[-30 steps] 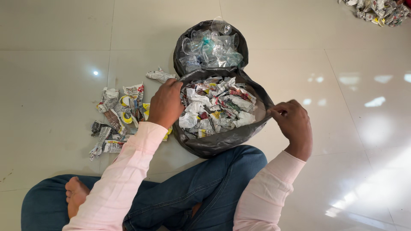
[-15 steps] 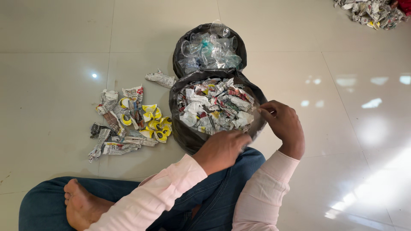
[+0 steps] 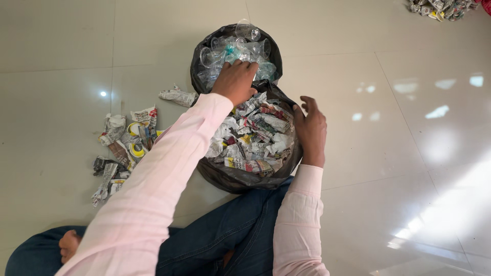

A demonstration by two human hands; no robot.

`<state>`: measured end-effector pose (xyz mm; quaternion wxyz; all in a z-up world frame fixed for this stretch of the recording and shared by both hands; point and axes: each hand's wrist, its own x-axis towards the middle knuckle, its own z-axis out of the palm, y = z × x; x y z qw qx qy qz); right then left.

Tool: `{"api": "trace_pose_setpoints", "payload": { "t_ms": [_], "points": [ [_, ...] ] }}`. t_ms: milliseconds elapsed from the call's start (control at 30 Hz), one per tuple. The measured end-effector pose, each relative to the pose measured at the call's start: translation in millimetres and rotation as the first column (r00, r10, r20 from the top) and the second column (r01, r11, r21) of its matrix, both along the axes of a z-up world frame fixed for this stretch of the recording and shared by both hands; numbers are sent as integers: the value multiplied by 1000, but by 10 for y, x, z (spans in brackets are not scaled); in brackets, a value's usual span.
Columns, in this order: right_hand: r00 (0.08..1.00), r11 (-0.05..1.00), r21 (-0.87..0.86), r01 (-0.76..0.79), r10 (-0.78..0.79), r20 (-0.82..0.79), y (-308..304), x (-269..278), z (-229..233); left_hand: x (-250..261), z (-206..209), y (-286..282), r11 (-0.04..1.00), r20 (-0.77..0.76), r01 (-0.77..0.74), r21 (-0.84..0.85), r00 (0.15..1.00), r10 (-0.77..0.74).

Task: The person sits on the floor and sorts small crumpled paper and plastic items from a pile into a black bag. The person handles items one at a time, picking them up and placing them into the bag.

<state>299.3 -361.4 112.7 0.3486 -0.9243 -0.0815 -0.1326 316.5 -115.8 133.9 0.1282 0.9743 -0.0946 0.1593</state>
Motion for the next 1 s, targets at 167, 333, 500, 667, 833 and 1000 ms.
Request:
{"api": "trace_pose_setpoints", "payload": {
  "t_ms": [167,333,500,667,833,1000],
  "points": [
    [995,994,92,-66,72,-62,-21,77,12,373,-311,-29,996,-69,22,90,997,-15],
    [998,919,392,-39,58,-36,-151,137,76,493,-202,155,969,12,89,-230,996,-89],
    [999,927,376,-2,19,-42,-195,79,212,324,73,353,959,48,103,-265,994,-93],
    [999,948,319,-3,14,-31,-174,-15,263,107,64,361,954,69,100,-281,994,-84],
    [999,956,290,-42,38,20,-210,-5,230,-30,-79,567,993,108,84,-81,991,-75],
    [995,982,188,-14,-4,95,-257,-20,250,-122,-52,690,991,-112,-129,28,985,132]
  ]
}}
